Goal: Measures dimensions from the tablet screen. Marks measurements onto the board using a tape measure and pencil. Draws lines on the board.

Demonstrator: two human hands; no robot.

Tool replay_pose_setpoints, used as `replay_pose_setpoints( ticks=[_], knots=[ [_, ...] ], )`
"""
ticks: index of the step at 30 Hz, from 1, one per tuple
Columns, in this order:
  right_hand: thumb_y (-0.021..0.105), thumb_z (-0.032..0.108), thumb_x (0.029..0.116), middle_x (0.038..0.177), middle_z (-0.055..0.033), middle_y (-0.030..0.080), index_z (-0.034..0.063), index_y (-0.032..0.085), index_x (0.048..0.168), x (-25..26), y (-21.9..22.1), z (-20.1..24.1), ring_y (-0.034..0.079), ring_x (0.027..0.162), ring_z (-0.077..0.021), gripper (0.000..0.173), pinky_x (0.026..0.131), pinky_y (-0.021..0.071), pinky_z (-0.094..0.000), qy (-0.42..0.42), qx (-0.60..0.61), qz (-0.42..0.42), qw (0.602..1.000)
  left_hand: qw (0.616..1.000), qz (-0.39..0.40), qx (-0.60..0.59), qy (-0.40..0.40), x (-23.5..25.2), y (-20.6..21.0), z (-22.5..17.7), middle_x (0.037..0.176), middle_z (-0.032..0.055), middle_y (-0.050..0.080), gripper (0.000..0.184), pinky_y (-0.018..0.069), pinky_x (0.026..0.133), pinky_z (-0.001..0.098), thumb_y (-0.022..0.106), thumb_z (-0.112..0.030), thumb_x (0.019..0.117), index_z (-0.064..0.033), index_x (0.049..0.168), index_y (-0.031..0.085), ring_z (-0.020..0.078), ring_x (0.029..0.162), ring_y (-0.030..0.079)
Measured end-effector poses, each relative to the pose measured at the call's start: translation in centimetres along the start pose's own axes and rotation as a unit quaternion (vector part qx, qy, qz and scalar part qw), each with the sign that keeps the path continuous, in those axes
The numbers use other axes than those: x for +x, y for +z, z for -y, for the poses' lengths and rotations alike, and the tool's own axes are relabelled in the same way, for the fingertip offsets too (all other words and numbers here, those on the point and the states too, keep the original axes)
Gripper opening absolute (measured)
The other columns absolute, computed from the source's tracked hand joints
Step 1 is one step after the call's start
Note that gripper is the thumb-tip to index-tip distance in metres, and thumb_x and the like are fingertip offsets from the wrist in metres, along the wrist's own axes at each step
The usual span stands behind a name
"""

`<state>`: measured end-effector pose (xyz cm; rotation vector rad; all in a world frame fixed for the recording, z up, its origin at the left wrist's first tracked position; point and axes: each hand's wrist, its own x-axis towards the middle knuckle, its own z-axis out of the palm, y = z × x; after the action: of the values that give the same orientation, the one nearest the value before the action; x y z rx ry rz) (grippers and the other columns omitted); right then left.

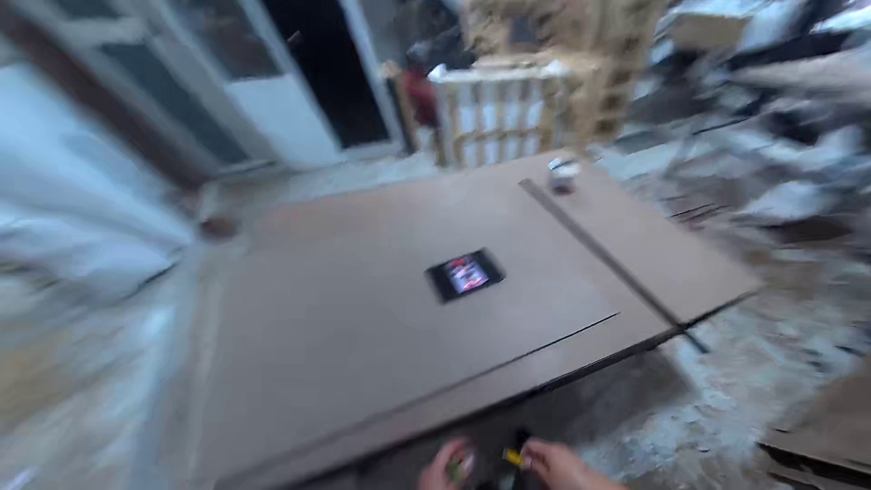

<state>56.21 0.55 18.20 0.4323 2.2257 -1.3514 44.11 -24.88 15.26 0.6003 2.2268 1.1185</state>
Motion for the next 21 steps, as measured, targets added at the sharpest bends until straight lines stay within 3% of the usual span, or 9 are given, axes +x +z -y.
replay_pose_setpoints(
  ticks=[1, 4, 8, 11, 15, 19, 21],
  knots=[
    [0.043, 0.036, 0.1096, 0.098, -0.0126, 0.069, 0.0125, 0.063, 0.126, 1.7, 0.3, 0.9, 0.069, 0.087, -0.0268, 0.035, 0.083, 0.0565, -0.0508, -0.023, -0.024, 0.057, 0.998, 0.999, 0.004, -0.034, 0.005, 0.6, -0.1, -0.8, 0.126, 0.0027, 0.073, 0.042, 0.0568, 0.104, 0.0401, 0.062, -0.033, 0.1029, -0.0098, 0.138, 0.062, 0.0129, 0.115, 0.070],
    [0.041, 0.037, 0.1100, 0.093, -0.0122, 0.068, 0.0111, 0.063, 0.122, 5.6, 1.4, 4.0, 0.068, 0.084, -0.0266, 0.036, 0.081, 0.0552, -0.0503, -0.087, -0.067, 0.167, 0.980, 0.997, 0.022, -0.070, -0.012, -0.2, -0.6, -1.2, 0.123, 0.0009, 0.073, 0.037, 0.0559, 0.104, 0.0348, 0.061, -0.034, 0.1033, -0.0111, 0.132, 0.067, 0.0086, 0.114, 0.069],
    [0.040, 0.037, 0.1107, 0.089, -0.0105, 0.066, 0.0092, 0.063, 0.117, 9.3, 1.7, 7.5, 0.066, 0.082, -0.0250, 0.037, 0.080, 0.0545, -0.0494, -0.154, -0.127, 0.277, 0.940, 0.992, -0.024, -0.068, -0.100, -3.5, -2.1, 0.4, 0.101, -0.0013, 0.077, 0.027, 0.0605, 0.089, 0.0324, 0.063, -0.034, 0.1020, -0.0136, 0.116, 0.072, 0.0078, 0.093, 0.073],
    [0.044, 0.040, 0.1097, 0.091, -0.0087, 0.068, 0.0092, 0.065, 0.114, 12.2, 1.3, 9.5, 0.067, 0.083, -0.0220, 0.038, 0.080, 0.0543, -0.0479, -0.179, -0.142, 0.340, 0.912, 0.986, -0.072, -0.101, -0.111, -4.5, -3.1, 0.8, 0.093, -0.0019, 0.076, 0.023, 0.0603, 0.082, 0.0298, 0.061, -0.029, 0.1029, -0.0103, 0.112, 0.071, 0.0078, 0.085, 0.072],
    [0.054, 0.039, 0.1064, 0.092, -0.0065, 0.069, 0.0094, 0.066, 0.110, 16.0, 0.5, 10.5, 0.067, 0.083, -0.0181, 0.032, 0.081, 0.0548, -0.0444, -0.188, -0.151, 0.388, 0.890, 0.972, -0.161, -0.134, -0.110, -3.9, -4.2, 2.3, 0.092, 0.0008, 0.076, 0.018, 0.0599, 0.080, 0.0321, 0.059, -0.022, 0.1037, -0.0085, 0.108, 0.070, 0.0124, 0.084, 0.072],
    [0.057, 0.037, 0.1054, 0.088, -0.0016, 0.071, 0.0143, 0.070, 0.109, 18.0, -0.4, 9.0, 0.067, 0.079, -0.0130, 0.026, 0.078, 0.0562, -0.0390, -0.158, -0.133, 0.379, 0.902, 0.963, -0.206, -0.118, -0.124, -3.4, -7.5, 4.6, 0.089, 0.0031, 0.076, 0.016, 0.0620, 0.080, 0.0371, 0.058, -0.017, 0.1017, -0.0074, 0.107, 0.070, 0.0171, 0.082, 0.073],
    [0.059, 0.038, 0.1044, 0.086, -0.0027, 0.068, 0.0144, 0.072, 0.104, 19.2, -1.0, 7.7, 0.064, 0.078, -0.0155, 0.027, 0.076, 0.0531, -0.0422, -0.139, -0.148, 0.358, 0.911, 0.962, -0.208, -0.091, -0.154, -2.5, -10.4, 6.0, 0.091, 0.0024, 0.077, 0.015, 0.0621, 0.081, 0.0359, 0.060, -0.016, 0.1019, -0.0085, 0.108, 0.071, 0.0157, 0.084, 0.074]
  ],
)
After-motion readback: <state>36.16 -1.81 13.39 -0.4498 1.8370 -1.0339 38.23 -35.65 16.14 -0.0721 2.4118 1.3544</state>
